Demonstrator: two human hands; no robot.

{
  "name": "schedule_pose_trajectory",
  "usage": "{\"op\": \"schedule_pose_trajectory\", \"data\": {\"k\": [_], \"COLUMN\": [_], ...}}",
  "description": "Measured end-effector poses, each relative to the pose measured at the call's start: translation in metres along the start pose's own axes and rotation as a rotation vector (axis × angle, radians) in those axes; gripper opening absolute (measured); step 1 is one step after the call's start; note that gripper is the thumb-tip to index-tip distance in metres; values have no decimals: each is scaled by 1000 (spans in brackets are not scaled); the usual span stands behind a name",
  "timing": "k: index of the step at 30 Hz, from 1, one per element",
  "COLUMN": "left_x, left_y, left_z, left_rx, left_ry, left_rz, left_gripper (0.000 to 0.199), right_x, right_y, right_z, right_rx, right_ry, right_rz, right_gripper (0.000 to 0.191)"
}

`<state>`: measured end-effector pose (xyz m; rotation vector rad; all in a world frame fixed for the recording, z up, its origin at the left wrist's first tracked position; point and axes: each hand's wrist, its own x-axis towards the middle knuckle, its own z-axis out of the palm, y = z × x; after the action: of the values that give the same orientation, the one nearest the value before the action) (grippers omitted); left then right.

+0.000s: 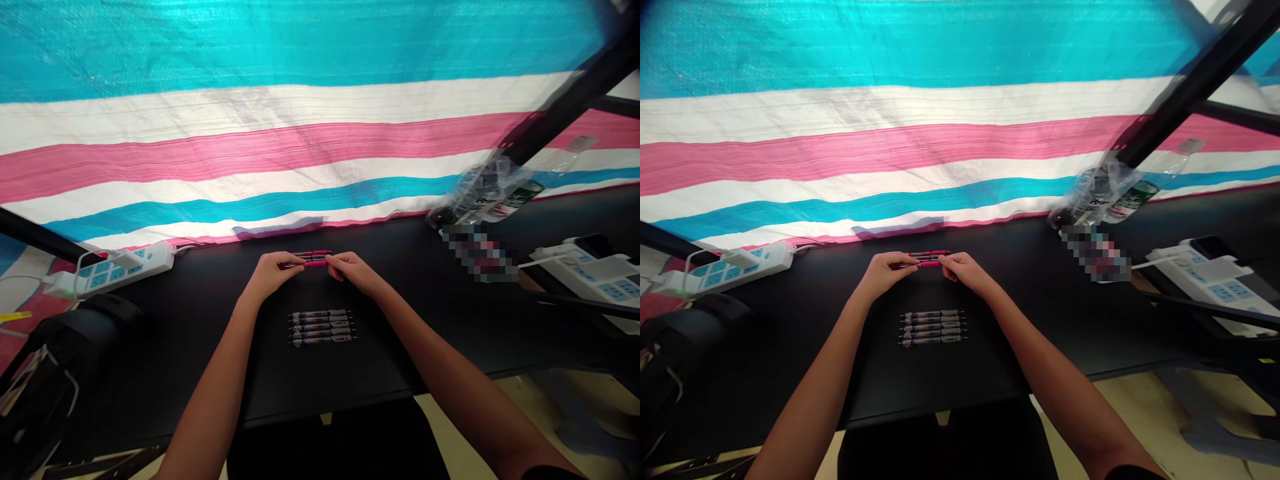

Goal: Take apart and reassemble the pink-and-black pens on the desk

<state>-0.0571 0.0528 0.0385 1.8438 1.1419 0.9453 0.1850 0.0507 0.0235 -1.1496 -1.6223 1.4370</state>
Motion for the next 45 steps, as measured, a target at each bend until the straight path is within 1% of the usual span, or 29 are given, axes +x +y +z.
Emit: {"op": "schedule_pose_trajectory", "data": {"k": [2,5,7,10,12,14,16,20,23,26,28,30,32,35,37,40,45], "left_x": [2,6,8,8,6,3,2,2,3,3,3,4,5,6,6,5,4], "left_y": [-2,-4,-2,5,12,17,19,19,17,15,14,12,10,7,5,4,6], "left_z": [0,1,5,13,19,23,24,21,18,14,13,13,13,13,12,10,9], "left_rx": [-109,-417,-619,-783,-860,-930,-1007,-1189,-1243,-1288,-1305,-1274,-1241,-1265,-1306,-1328,-1315], "left_ry": [61,208,273,293,224,215,220,242,298,329,348,381,422,456,459,471,487], "left_rz": [-77,-160,-186,-245,-303,-311,-317,-343,-334,-329,-337,-350,-362,-375,-374,-353,-312], "left_gripper": [24,34,41,48,58,61,60,49,43,41,41,41,43,49,47,40,42], "right_x": [0,0,0,0,0,1,2,4,6,7,8,9,11,13,14,15,16], "right_y": [-1,-3,-4,-4,-2,0,1,7,11,14,16,19,24,33,38,41,42], "right_z": [2,5,8,14,18,20,21,17,11,4,0,-3,-5,-5,-5,-5,-7], "right_rx": [26,42,36,2,-24,-41,-53,-57,-70,-142,-247,-398,-552,-682,-710,-721,-699], "right_ry": [39,95,89,57,48,52,55,77,159,269,359,451,515,508,480,455,441], "right_rz": [2,-33,-50,-68,-89,-103,-106,-89,-94,-138,-170,-202,-216,-172,-141,-131,-128], "right_gripper": [61,57,54,50,47,44,42,46,46,42,38,28,20,30,34,34,31]}}
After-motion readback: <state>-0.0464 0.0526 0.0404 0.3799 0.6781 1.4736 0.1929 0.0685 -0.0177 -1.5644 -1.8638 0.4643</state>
